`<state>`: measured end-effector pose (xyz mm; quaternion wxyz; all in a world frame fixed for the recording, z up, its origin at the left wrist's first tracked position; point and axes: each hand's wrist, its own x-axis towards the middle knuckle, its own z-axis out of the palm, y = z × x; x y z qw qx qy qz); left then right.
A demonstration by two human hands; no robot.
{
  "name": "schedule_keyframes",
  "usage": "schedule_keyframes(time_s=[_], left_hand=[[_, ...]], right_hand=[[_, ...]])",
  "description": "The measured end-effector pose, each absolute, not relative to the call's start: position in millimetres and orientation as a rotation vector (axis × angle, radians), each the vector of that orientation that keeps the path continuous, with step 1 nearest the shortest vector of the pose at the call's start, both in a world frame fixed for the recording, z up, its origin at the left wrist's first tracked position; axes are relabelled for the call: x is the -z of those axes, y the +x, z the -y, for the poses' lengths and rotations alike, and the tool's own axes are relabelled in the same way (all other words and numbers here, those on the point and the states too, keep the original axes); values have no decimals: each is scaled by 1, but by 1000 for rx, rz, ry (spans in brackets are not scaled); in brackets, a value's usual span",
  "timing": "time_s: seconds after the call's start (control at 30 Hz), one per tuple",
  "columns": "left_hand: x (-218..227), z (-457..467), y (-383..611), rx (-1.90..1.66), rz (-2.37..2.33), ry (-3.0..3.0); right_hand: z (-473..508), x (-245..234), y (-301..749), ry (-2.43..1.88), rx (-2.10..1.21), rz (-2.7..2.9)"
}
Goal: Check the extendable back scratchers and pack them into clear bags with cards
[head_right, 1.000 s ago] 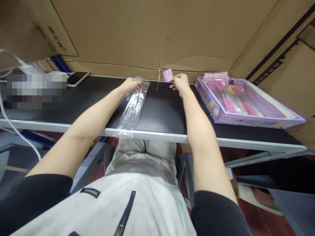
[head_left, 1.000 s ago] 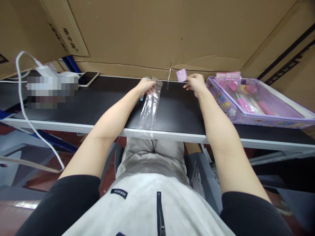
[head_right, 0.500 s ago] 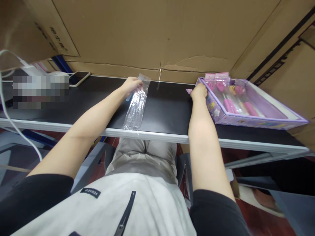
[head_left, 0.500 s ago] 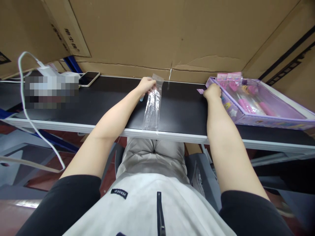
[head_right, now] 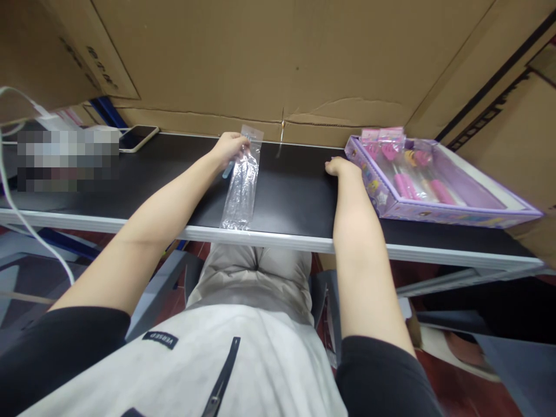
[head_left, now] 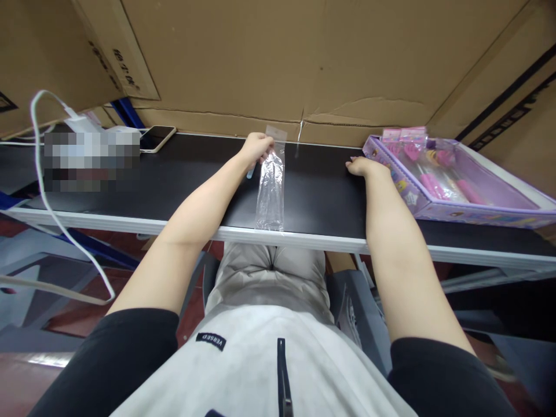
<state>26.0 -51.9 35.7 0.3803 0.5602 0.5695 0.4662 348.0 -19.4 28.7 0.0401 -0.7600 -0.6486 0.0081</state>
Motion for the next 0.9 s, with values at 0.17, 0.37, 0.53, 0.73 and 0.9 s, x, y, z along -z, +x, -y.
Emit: schedule_keyframes(time_s=[0.17, 0.37, 0.53, 0.73, 0.9], left_hand=[[-35, 51, 27, -1194, -1461, 1422], [-36, 50, 27, -1212, -1453, 1400], [-37, 47, 25, -1276, -1485, 1393], [-38, 44, 25, -1331, -1527, 1366], [-36, 41, 22, -1345, -1512, 1428]], right_hand=[[42, -45, 328, -2498, -168, 1977], [48, -51, 317, -2465, -185, 1969], [41, -44, 310, -2208, -132, 2061], [44, -38, 268, -1641, -380, 1983], [73, -40, 218, -1299, -1103, 1742]])
